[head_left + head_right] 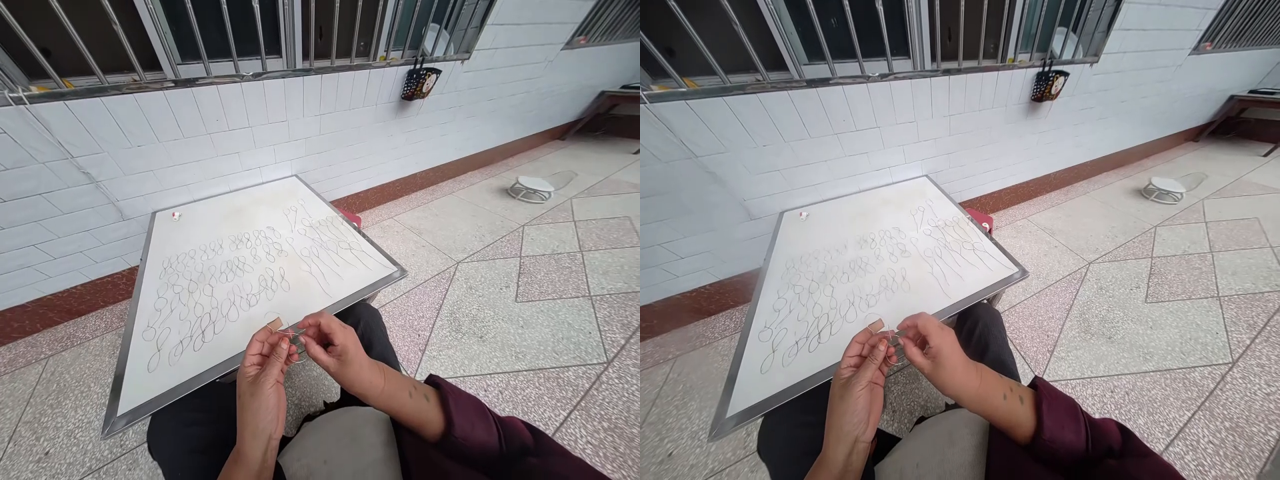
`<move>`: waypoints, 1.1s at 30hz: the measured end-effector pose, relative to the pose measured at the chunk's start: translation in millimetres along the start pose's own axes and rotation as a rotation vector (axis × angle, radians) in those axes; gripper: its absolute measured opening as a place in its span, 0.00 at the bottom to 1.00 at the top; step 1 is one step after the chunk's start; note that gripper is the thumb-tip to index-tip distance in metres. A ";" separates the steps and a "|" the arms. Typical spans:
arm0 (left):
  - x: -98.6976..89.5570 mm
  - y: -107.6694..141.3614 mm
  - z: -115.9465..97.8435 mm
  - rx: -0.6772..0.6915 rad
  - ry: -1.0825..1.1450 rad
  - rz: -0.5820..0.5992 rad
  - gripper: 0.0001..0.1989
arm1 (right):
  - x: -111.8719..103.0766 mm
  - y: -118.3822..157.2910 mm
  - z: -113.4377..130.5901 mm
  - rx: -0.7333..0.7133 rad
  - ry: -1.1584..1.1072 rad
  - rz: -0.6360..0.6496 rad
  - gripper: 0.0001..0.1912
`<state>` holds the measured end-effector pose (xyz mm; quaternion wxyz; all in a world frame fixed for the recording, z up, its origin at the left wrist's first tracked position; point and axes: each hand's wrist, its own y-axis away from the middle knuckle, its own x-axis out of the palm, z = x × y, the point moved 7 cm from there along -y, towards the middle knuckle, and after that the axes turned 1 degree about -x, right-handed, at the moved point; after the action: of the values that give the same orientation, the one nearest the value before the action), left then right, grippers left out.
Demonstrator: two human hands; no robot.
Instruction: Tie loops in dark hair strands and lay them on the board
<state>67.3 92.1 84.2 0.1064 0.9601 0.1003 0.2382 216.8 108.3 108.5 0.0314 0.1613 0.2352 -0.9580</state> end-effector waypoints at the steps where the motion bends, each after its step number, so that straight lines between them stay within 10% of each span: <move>1: 0.3 0.3 -0.8 0.005 -0.005 -0.003 0.21 | 0.5 0.5 0.1 -0.004 -0.003 0.005 0.08; 33: -5.4 -1.9 9.1 -0.041 -0.058 0.025 0.19 | 13.7 -1.3 -17.6 0.155 -0.341 0.122 0.11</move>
<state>66.7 91.2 73.4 0.1261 0.9654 0.0802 0.2135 208.9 117.8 90.0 0.1162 0.0125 0.1420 -0.9829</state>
